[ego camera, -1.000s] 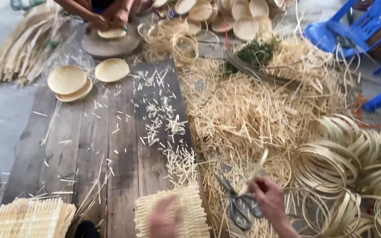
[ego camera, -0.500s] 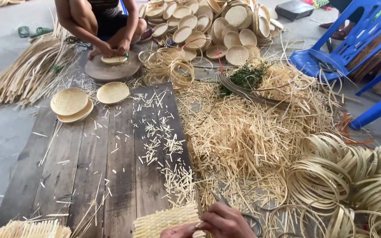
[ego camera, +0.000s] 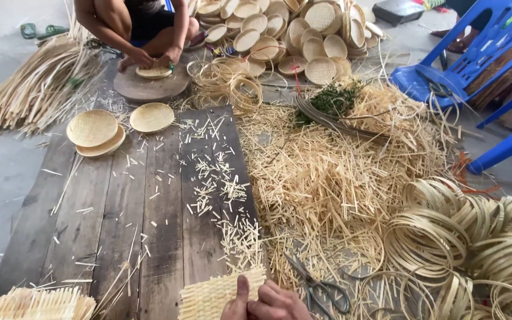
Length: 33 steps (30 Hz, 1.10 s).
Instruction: Weaving and trimming circular bamboo frames and mats.
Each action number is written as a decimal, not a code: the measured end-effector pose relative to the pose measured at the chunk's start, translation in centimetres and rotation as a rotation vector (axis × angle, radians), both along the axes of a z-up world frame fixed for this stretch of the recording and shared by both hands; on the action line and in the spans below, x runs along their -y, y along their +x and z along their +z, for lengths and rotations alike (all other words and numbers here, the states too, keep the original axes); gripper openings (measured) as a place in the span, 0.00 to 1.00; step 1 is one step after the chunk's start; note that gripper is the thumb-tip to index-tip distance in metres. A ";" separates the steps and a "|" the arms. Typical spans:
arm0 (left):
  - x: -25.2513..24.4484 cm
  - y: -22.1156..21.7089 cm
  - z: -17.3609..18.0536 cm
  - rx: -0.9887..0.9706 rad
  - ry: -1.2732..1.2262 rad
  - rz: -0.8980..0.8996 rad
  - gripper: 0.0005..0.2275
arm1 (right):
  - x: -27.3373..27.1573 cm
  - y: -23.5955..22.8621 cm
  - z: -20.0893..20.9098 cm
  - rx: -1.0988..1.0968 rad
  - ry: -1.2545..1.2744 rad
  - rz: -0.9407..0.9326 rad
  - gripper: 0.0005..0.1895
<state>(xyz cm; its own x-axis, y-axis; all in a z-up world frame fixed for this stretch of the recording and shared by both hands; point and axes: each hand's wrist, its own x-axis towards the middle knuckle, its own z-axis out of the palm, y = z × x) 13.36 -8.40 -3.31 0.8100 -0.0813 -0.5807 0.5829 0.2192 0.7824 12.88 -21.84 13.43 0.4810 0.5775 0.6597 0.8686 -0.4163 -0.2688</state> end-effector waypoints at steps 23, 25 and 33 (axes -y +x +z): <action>-9.2 -1.7 12.6 0.078 -0.728 0.549 0.22 | 2.6 5.7 7.8 -1.676 0.431 -0.155 0.23; -9.4 -1.8 14.1 0.069 -0.744 0.632 0.22 | 0.6 5.6 9.0 -1.715 0.539 -0.166 0.24; -12.5 -2.1 12.0 -0.056 -0.570 0.483 0.20 | 0.6 4.5 2.8 -1.657 0.702 -0.053 0.22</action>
